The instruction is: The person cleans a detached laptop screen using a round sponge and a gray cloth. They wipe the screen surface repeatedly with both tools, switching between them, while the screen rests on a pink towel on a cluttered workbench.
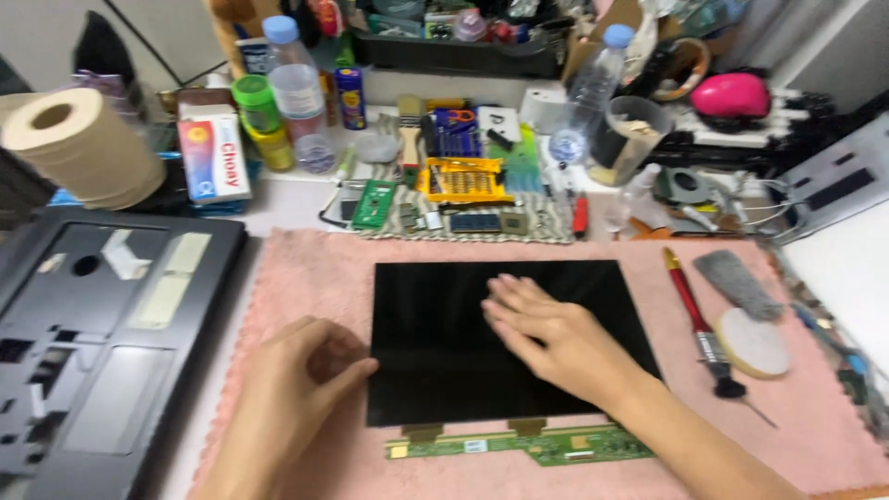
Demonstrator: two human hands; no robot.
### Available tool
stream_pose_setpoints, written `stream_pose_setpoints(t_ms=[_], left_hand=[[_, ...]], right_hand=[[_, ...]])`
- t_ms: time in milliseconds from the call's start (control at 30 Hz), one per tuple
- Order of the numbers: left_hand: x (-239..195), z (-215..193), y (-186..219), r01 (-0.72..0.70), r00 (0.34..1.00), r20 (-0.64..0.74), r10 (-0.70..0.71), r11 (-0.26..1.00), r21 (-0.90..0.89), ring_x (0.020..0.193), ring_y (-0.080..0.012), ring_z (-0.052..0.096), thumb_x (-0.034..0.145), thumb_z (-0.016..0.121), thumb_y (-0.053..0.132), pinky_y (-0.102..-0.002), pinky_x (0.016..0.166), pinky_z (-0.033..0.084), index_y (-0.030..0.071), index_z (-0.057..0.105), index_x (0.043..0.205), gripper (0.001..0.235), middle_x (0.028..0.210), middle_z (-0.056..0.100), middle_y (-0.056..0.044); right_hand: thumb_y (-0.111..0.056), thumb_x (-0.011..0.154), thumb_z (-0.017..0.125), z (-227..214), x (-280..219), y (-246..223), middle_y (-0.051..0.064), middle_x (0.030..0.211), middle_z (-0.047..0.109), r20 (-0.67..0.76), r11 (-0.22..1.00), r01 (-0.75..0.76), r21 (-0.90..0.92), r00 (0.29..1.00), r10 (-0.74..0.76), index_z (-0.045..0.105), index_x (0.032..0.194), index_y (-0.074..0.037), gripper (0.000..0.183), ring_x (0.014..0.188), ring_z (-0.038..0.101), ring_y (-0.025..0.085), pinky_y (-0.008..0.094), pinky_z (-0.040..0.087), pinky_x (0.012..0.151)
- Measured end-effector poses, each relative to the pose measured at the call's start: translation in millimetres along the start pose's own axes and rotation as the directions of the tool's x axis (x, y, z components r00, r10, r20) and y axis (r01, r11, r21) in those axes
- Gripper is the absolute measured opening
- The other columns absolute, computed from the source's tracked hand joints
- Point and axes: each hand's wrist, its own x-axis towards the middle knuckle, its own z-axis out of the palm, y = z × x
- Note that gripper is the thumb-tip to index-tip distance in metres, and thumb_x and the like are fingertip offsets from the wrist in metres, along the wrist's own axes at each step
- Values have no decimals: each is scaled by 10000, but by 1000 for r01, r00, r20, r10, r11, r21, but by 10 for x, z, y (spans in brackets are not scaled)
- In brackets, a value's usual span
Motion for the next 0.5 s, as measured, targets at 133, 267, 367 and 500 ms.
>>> stream_pose_setpoints(t_ms=[133,267,367,500], left_hand=[[-1,-26,39,59,998,-14,-58,996,69,675,-94,774,805,1060,222,-246,702,617,174,918,881,168,849,886,50],[-1,-54,96,80,997,-1,-81,977,196,691,-93,738,853,1019,291,-259,724,603,227,928,881,115,855,894,88],[9,-19,-10,-31,998,-48,38,990,140,733,-114,805,858,981,299,-276,774,616,219,909,874,109,880,895,65],[2,-22,8,-70,995,-65,80,987,147,791,-124,836,872,965,307,-280,797,613,216,898,893,114,908,897,51]], right_hand=[[-219,1081,712,-523,-597,324,144,1670,636,16,914,-406,-12,914,406,762,1502,-121,435,1638,521,259,448,302,1428],[-258,1048,757,-722,-646,326,110,1733,579,74,832,-553,-49,829,555,729,1544,-146,510,1687,450,232,437,285,1432],[-312,996,812,-894,-532,222,29,1737,610,118,807,-581,-102,799,590,797,1523,-225,535,1664,502,188,413,334,1404],[-302,923,874,-786,-440,101,10,1611,742,-72,811,-580,-74,815,575,862,1423,-222,507,1498,684,153,358,430,1345]])
